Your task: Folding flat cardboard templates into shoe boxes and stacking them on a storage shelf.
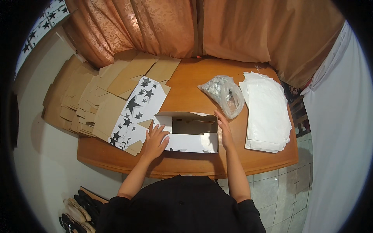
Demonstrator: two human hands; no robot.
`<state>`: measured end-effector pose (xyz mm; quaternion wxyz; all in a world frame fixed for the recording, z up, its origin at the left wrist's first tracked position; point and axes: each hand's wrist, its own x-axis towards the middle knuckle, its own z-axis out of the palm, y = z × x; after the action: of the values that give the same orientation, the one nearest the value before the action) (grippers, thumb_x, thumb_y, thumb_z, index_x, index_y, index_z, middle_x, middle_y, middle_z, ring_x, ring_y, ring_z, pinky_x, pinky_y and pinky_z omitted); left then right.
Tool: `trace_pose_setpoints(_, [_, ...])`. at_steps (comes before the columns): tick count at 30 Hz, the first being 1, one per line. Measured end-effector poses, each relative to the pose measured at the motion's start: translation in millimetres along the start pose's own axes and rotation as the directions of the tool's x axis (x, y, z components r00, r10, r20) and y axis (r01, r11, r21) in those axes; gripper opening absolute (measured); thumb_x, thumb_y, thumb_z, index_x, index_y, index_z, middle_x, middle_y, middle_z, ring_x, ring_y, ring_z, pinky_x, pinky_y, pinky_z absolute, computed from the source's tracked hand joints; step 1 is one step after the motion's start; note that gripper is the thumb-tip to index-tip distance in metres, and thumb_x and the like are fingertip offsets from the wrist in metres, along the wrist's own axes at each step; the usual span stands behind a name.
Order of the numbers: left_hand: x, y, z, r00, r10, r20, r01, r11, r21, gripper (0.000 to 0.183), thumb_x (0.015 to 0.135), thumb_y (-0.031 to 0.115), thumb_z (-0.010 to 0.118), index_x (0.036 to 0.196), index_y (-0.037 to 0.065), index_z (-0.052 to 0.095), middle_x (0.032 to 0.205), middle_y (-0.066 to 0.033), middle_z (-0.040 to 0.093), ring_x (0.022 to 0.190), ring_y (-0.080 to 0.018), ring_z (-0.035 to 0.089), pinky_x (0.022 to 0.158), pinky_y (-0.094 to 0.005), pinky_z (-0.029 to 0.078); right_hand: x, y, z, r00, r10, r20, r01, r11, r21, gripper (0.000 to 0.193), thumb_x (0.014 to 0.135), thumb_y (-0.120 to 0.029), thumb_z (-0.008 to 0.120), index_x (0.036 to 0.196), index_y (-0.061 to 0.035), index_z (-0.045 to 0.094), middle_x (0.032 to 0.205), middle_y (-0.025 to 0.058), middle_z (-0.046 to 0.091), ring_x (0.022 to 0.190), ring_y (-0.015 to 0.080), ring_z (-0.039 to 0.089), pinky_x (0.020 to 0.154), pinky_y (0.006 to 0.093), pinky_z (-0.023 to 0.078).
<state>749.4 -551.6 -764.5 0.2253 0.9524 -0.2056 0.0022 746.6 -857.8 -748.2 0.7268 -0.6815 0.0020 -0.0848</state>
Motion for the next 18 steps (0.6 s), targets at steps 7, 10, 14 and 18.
trace_pose_setpoints(7, [22, 20, 3, 0.980, 0.041, -0.193, -0.040, 0.999, 0.006, 0.045, 0.087, 0.031, 0.052, 0.130, 0.017, 0.046, 0.138, -0.0180, 0.033, 0.133, -0.0351, 0.023, 0.102, -0.0640, 0.009, -1, 20, 3, 0.988, -0.076, 0.137, 0.130, 0.885, -0.446, 0.058, 0.078, -0.021, 0.054, 0.135, -0.0146, 0.043, 0.139, 0.0190, 0.034, 0.131, 0.0315, 0.023, 0.109, 0.0389, 0.012])
trace_pose_setpoints(10, [37, 20, 9, 0.964, 0.042, -0.262, -0.052, 0.998, -0.030, 0.053, 0.087, 0.031, 0.052, 0.137, 0.020, 0.038, 0.143, -0.0223, 0.022, 0.134, -0.0380, 0.017, 0.104, -0.0616, 0.010, -3, 22, 7, 0.992, -0.120, 0.038, 0.124, 0.882, -0.454, 0.062, 0.077, -0.027, 0.062, 0.134, -0.0139, 0.043, 0.140, 0.0231, 0.030, 0.131, 0.0357, 0.023, 0.108, 0.0427, 0.015])
trace_pose_setpoints(14, [57, 22, 13, 0.937, 0.014, -0.349, 0.006, 0.998, 0.057, 0.056, 0.087, 0.032, 0.053, 0.139, 0.022, 0.034, 0.146, -0.0227, 0.010, 0.135, -0.0412, 0.009, 0.105, -0.0606, 0.008, -8, 27, 8, 0.986, -0.126, 0.109, 0.165, 0.835, -0.526, 0.062, 0.079, -0.033, 0.063, 0.135, -0.0157, 0.042, 0.141, 0.0249, 0.027, 0.129, 0.0392, 0.026, 0.106, 0.0452, 0.020])
trace_pose_setpoints(18, [78, 32, 5, 0.928, 0.065, -0.366, -0.022, 0.993, 0.119, 0.057, 0.087, 0.031, 0.053, 0.140, 0.022, 0.033, 0.146, -0.0234, 0.011, 0.135, -0.0412, 0.009, 0.105, -0.0601, 0.008, -13, 26, 14, 0.987, -0.134, 0.090, 0.161, 0.759, -0.631, 0.062, 0.079, -0.035, 0.064, 0.134, -0.0147, 0.044, 0.139, 0.0257, 0.029, 0.127, 0.0399, 0.029, 0.105, 0.0448, 0.023])
